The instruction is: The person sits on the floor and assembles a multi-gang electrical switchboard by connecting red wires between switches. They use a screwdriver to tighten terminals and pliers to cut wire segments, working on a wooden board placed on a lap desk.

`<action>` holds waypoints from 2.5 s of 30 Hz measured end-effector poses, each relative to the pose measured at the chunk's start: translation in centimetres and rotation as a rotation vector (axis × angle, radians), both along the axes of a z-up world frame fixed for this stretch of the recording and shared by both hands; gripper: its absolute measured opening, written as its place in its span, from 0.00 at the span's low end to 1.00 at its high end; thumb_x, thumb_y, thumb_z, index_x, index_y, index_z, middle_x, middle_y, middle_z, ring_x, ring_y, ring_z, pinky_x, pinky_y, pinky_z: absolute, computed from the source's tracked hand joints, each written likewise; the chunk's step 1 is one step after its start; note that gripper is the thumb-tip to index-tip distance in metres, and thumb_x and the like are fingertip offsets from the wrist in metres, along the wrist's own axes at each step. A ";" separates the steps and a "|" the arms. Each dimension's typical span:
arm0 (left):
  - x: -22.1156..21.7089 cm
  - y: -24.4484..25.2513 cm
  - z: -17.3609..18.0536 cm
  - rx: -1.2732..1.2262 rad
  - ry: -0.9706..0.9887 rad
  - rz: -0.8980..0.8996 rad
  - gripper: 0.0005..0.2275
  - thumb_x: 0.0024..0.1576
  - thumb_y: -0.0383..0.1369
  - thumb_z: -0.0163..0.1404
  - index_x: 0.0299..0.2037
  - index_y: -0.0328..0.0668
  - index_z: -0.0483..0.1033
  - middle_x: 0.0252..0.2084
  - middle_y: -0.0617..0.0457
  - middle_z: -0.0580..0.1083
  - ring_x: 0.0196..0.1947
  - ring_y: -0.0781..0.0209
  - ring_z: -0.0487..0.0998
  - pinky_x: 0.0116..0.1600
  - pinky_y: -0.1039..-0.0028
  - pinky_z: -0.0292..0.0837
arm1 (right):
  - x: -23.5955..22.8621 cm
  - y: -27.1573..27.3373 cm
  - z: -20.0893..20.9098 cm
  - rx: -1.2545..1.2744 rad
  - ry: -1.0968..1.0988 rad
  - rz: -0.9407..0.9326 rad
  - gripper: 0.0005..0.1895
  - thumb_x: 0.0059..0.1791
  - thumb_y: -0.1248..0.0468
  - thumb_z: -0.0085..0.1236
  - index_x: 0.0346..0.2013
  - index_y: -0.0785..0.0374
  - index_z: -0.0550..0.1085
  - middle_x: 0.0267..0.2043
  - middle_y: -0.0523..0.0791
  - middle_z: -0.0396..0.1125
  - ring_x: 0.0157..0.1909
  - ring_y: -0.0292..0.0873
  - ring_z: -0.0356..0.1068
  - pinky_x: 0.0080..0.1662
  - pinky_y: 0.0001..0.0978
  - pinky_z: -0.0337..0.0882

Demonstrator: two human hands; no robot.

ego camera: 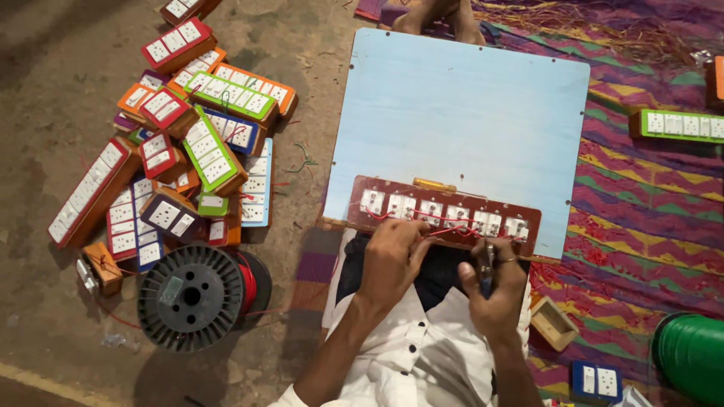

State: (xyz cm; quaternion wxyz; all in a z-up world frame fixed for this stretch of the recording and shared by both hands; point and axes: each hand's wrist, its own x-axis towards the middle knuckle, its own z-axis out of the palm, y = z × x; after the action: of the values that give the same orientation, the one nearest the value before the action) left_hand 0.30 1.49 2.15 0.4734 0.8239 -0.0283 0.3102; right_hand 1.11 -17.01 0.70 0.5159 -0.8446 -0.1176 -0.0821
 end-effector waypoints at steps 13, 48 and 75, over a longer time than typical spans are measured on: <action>3.2 -4.4 -1.2 -0.465 0.096 -0.327 0.05 0.63 0.19 0.50 0.42 0.34 0.67 0.40 0.50 0.74 0.36 0.65 0.78 0.40 0.74 0.76 | 0.8 -0.5 3.9 -0.432 -0.183 -0.175 0.32 0.43 0.64 0.68 0.62 0.58 0.72 0.49 0.52 0.66 0.53 0.57 0.66 0.55 0.49 0.67; 4.7 -6.5 -4.3 -0.339 0.259 -0.278 0.19 0.52 0.35 0.66 0.37 0.39 0.63 0.24 0.55 0.65 0.23 0.65 0.66 0.29 0.70 0.66 | 3.3 -4.6 3.2 -0.245 0.460 0.044 0.38 0.43 0.58 0.63 0.69 0.42 0.66 0.42 0.48 0.77 0.40 0.46 0.75 0.44 0.37 0.72; 2.0 0.8 -0.8 0.003 -0.079 -0.009 0.14 0.53 0.26 0.63 0.33 0.40 0.65 0.31 0.52 0.69 0.33 0.56 0.69 0.41 0.65 0.66 | 13.2 2.0 4.3 -0.504 0.126 0.453 0.17 0.59 0.57 0.46 0.53 0.58 0.79 0.49 0.49 0.72 0.55 0.50 0.70 0.54 0.40 0.69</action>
State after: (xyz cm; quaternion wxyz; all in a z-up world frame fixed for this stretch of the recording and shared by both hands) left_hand 2.34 2.30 1.31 0.4723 0.8114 -0.0512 0.3404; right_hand 14.28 -14.96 5.03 0.3023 -0.9014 -0.2865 0.1185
